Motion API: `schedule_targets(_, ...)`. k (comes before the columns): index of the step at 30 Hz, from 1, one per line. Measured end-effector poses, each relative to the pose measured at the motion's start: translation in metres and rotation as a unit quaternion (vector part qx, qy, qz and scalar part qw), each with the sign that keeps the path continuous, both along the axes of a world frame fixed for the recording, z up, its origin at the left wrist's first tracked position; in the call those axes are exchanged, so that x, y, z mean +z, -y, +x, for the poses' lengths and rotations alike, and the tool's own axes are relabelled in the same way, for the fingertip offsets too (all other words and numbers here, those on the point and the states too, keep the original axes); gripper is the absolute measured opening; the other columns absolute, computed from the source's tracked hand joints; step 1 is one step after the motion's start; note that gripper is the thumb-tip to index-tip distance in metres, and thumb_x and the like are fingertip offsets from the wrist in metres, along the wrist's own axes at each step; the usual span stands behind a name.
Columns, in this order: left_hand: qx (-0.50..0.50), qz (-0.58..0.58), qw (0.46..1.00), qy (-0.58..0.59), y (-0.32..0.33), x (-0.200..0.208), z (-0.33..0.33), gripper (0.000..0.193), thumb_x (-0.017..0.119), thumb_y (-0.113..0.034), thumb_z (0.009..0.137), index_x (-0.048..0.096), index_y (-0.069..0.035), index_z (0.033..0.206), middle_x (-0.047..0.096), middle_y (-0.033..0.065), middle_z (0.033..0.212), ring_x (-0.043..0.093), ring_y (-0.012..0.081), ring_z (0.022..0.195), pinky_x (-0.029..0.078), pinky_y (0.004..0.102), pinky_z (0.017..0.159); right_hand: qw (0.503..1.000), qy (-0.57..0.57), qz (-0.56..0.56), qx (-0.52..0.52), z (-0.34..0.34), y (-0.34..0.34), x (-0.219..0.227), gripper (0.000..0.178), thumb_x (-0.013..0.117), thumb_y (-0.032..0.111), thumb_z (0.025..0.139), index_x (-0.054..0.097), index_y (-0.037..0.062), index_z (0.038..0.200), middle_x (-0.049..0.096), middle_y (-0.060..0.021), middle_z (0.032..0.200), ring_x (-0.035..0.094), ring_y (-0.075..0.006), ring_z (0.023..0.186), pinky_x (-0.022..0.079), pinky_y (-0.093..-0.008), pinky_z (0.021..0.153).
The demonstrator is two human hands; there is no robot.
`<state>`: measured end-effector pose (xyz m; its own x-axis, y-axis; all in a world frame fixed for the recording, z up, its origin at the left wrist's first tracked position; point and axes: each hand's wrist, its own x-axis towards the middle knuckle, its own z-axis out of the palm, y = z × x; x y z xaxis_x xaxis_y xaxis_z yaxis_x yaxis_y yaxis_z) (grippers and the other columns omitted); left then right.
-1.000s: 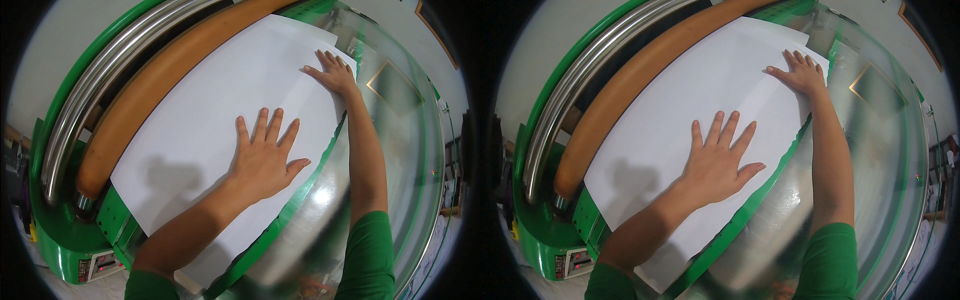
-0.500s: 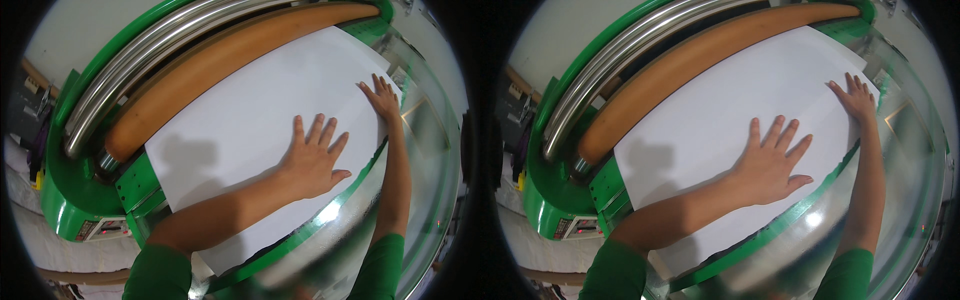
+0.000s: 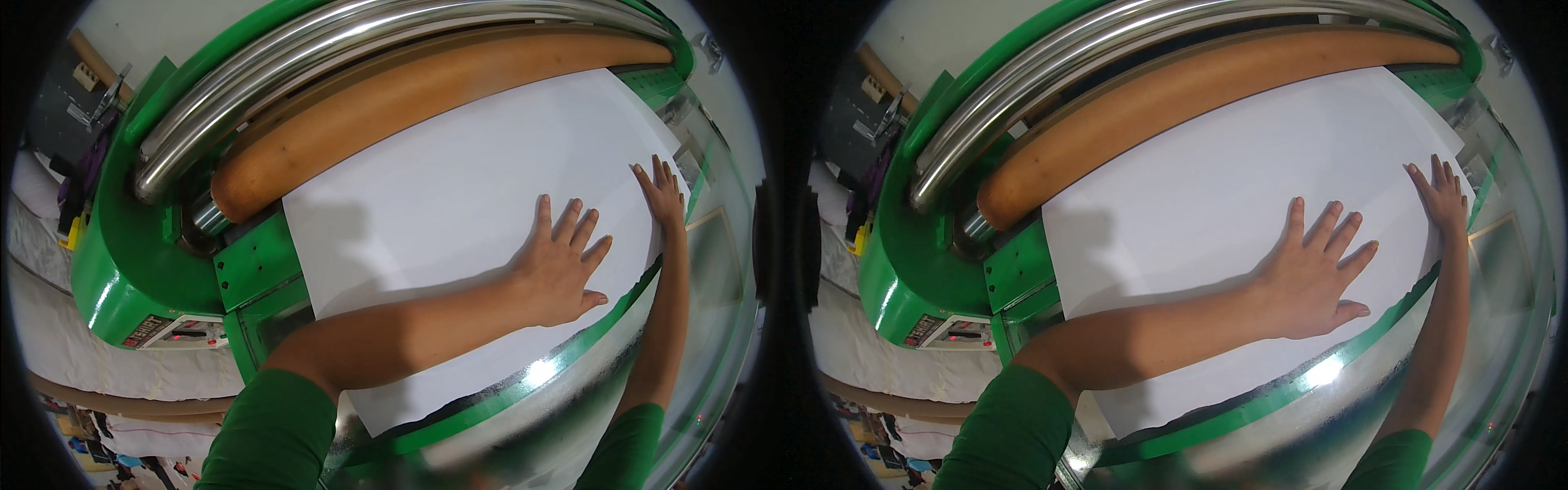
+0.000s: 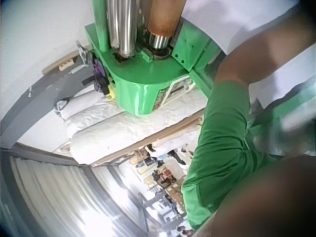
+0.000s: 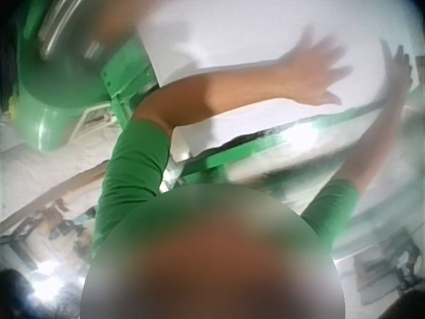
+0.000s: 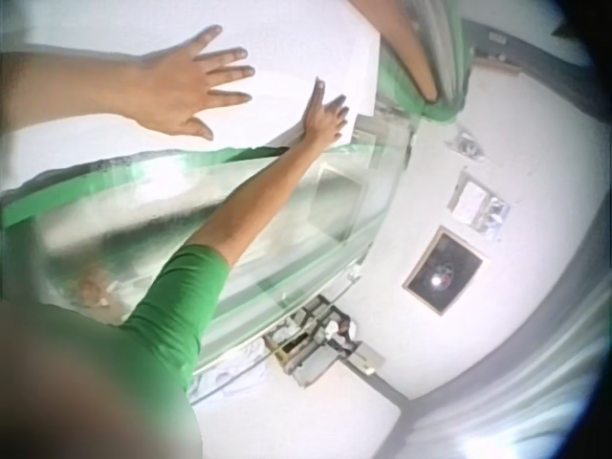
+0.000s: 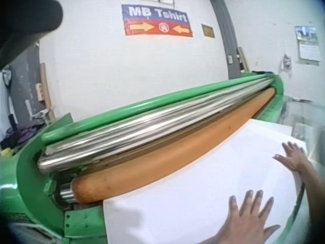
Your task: The person places a white fabric sheet onto a green heat press machine, smooths it, and lowers the press. They then retrieve a printed transfer sheet from a coworker, place it on the fabric, and repeat the pressing cycle.
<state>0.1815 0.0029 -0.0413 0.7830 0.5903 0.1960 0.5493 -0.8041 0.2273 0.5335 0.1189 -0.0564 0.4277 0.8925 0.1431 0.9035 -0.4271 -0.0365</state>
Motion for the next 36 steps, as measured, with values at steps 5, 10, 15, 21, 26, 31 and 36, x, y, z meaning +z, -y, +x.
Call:
schedule_targets(5, 0.01, 0.009, 1.0, -0.004, 0.0, 0.0, 0.003, 0.075, 0.035, -0.061, 0.105, 0.032, -0.013, 0.163, 0.025, 0.0243, 0.168, 0.019, 0.0469, 0.156, 0.013, 0.0742, 0.118, 1.0, 0.009, 0.005, 0.0, -0.002, 0.001, 0.0, 0.102, 0.047, 0.088, 0.085, 0.035, 0.0239, 0.163, 0.028, -0.0153, 0.17, 0.021, -0.0408, 0.157, 0.015, -0.0656, 0.122)
schedule_targets(10, 0.016, 0.029, 0.999, -0.012, 0.0, -0.003, 0.005, 0.078, 0.037, -0.063, 0.104, 0.03, -0.014, 0.164, 0.028, 0.0245, 0.167, 0.021, 0.0466, 0.155, 0.014, 0.0743, 0.117, 1.0, 0.004, -0.005, -0.005, -0.004, 0.002, 0.003, 0.11, 0.044, 0.094, 0.08, 0.034, 0.023, 0.163, 0.027, -0.0155, 0.17, 0.022, -0.0393, 0.157, 0.018, -0.064, 0.123)
schedule_targets(15, 0.02, 0.087, 0.995, 0.048, -0.003, -0.005, 0.005, 0.083, 0.04, -0.065, 0.102, 0.03, -0.009, 0.163, 0.03, 0.0256, 0.165, 0.024, 0.0468, 0.154, 0.017, 0.0716, 0.118, 1.0, -0.012, 0.01, -0.006, -0.008, 0.005, 0.004, 0.108, 0.041, 0.095, 0.079, 0.035, 0.0265, 0.163, 0.026, -0.0136, 0.17, 0.021, -0.0377, 0.158, 0.017, -0.0641, 0.123)
schedule_targets(21, 0.012, 0.046, 0.999, -0.011, -0.005, -0.003, 0.005, 0.083, 0.039, -0.063, 0.103, 0.034, -0.003, 0.16, 0.031, 0.0262, 0.164, 0.025, 0.0451, 0.154, 0.018, 0.066, 0.121, 1.0, 0.004, -0.008, -0.017, -0.011, 0.005, 0.006, 0.108, 0.04, 0.097, 0.078, 0.036, 0.0281, 0.162, 0.027, -0.0128, 0.17, 0.021, -0.0382, 0.158, 0.016, -0.0649, 0.124)
schedule_targets(26, 0.012, 0.052, 0.998, -0.022, -0.005, 0.0, 0.005, 0.083, 0.038, -0.064, 0.104, 0.034, -0.003, 0.16, 0.031, 0.0262, 0.164, 0.025, 0.0451, 0.154, 0.018, 0.066, 0.121, 1.0, 0.004, 0.001, -0.018, -0.013, 0.005, 0.006, 0.109, 0.04, 0.097, 0.077, 0.037, 0.0272, 0.162, 0.027, -0.0129, 0.17, 0.022, -0.0386, 0.157, 0.016, -0.0653, 0.123)
schedule_targets(31, 0.01, 0.053, 0.998, -0.029, -0.007, -0.001, 0.005, 0.083, 0.038, -0.064, 0.104, 0.035, -0.003, 0.16, 0.031, 0.0261, 0.164, 0.024, 0.0452, 0.154, 0.018, 0.066, 0.121, 1.0, 0.005, 0.006, -0.018, -0.015, 0.005, 0.005, 0.11, 0.04, 0.098, 0.077, 0.037, 0.0267, 0.162, 0.028, -0.013, 0.17, 0.022, -0.0387, 0.157, 0.017, -0.0649, 0.123)
schedule_targets(36, 0.008, 0.045, 0.998, -0.034, -0.003, -0.002, 0.004, 0.083, 0.039, -0.064, 0.103, 0.035, -0.003, 0.16, 0.03, 0.0263, 0.165, 0.023, 0.0453, 0.155, 0.018, 0.0662, 0.121, 1.0, 0.004, -0.003, -0.014, -0.016, 0.009, 0.002, 0.106, 0.04, 0.096, 0.079, 0.036, 0.0298, 0.162, 0.028, -0.013, 0.17, 0.021, -0.0386, 0.157, 0.016, -0.0656, 0.123)
